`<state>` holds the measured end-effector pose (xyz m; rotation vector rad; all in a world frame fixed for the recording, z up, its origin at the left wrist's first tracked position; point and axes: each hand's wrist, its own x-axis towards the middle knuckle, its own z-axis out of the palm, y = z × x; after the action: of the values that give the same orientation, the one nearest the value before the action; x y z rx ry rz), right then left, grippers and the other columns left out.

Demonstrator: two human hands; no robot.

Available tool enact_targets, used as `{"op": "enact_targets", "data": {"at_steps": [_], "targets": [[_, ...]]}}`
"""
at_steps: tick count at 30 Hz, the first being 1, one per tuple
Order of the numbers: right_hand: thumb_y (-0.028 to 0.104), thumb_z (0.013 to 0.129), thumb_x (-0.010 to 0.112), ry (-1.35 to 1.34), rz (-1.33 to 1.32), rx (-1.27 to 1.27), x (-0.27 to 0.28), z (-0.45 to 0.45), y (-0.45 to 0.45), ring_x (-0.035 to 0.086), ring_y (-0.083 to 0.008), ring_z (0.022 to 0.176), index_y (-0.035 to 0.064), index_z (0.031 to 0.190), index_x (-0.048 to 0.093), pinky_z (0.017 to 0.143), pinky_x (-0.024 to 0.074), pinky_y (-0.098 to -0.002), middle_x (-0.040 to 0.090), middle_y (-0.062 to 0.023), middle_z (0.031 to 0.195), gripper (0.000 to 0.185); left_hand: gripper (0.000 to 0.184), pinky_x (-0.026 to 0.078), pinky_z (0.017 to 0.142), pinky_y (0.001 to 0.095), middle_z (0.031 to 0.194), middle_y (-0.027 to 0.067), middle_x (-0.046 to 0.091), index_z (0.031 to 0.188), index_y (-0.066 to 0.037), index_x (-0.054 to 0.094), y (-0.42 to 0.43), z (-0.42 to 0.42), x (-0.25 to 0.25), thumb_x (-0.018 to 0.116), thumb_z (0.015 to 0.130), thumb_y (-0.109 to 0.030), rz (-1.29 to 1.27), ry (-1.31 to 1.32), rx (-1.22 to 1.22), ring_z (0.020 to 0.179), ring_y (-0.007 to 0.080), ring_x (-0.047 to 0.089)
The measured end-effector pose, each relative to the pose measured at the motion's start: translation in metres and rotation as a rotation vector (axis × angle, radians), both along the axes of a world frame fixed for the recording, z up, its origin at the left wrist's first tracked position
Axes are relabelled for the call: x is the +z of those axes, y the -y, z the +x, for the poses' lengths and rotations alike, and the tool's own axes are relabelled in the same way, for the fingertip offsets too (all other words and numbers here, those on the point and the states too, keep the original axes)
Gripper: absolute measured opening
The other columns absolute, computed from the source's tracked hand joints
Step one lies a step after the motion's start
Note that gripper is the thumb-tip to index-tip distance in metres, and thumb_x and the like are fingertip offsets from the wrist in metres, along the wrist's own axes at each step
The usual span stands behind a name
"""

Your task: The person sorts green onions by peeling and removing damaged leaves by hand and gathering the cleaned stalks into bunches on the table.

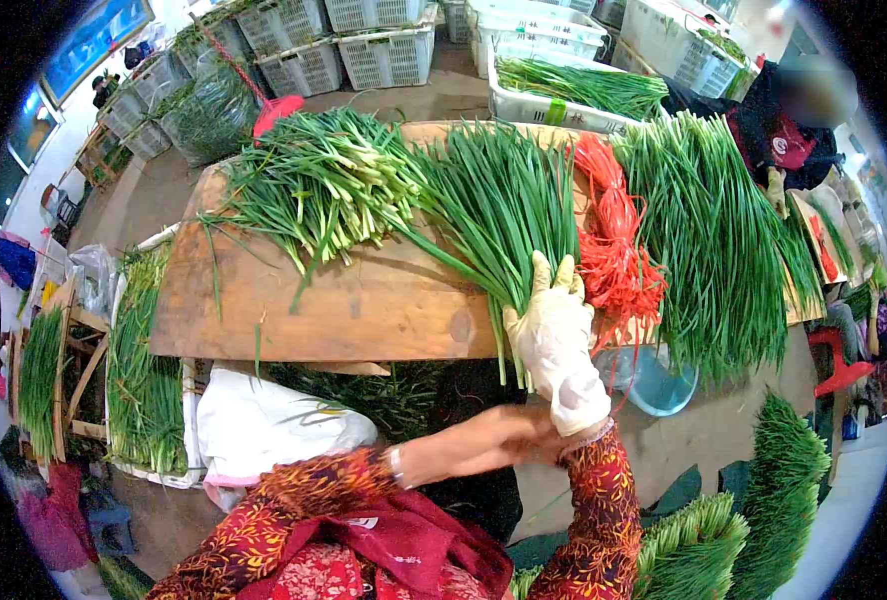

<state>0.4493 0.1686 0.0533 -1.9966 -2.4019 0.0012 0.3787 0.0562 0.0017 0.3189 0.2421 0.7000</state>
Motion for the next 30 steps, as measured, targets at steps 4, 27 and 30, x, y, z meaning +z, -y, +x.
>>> {"op": "enact_targets", "data": {"at_steps": [4, 27, 30], "targets": [[0.034, 0.072, 0.062, -0.019, 0.120, -0.040, -0.009, -0.003, 0.004, 0.036, -0.0368, 0.119, 0.0107, 0.136, 0.022, 0.087, 0.0395, -0.0455, 0.025, -0.0243, 0.136, 0.079, 0.051, 0.040, 0.092, 0.0331, 0.119, 0.0123, 0.048, 0.127, 0.000, 0.034, -0.006, -0.063, 0.028, 0.052, 0.087, -0.026, 0.301, -0.393, 0.253, 0.109, 0.0202, 0.048], [0.024, 0.088, 0.052, -1.274, 0.013, 0.017, 0.028, 0.100, 0.032, 0.050, -0.0162, 0.105, 0.0016, 0.122, 0.047, 0.091, 0.0377, -0.0262, 0.053, -0.0100, 0.115, 0.041, 0.066, 0.026, 0.101, 0.0351, 0.130, 0.0269, 0.035, 0.128, 0.011, 0.026, -0.144, -0.094, 0.015, 0.039, 0.088, -0.041, 0.741, -1.497, 0.596, 0.123, 0.0338, 0.032], [0.023, 0.088, 0.053, -1.334, -0.075, -0.074, 0.004, 0.104, 0.053, 0.052, -0.0137, 0.100, 0.0015, 0.116, 0.052, 0.087, 0.0385, -0.0235, 0.058, -0.0078, 0.107, 0.036, 0.066, 0.022, 0.103, 0.0310, 0.131, 0.0183, 0.037, 0.129, 0.007, 0.030, -0.141, -0.098, 0.013, 0.043, 0.088, -0.042, 0.729, -1.194, 0.602, 0.123, 0.0252, 0.033]]}}
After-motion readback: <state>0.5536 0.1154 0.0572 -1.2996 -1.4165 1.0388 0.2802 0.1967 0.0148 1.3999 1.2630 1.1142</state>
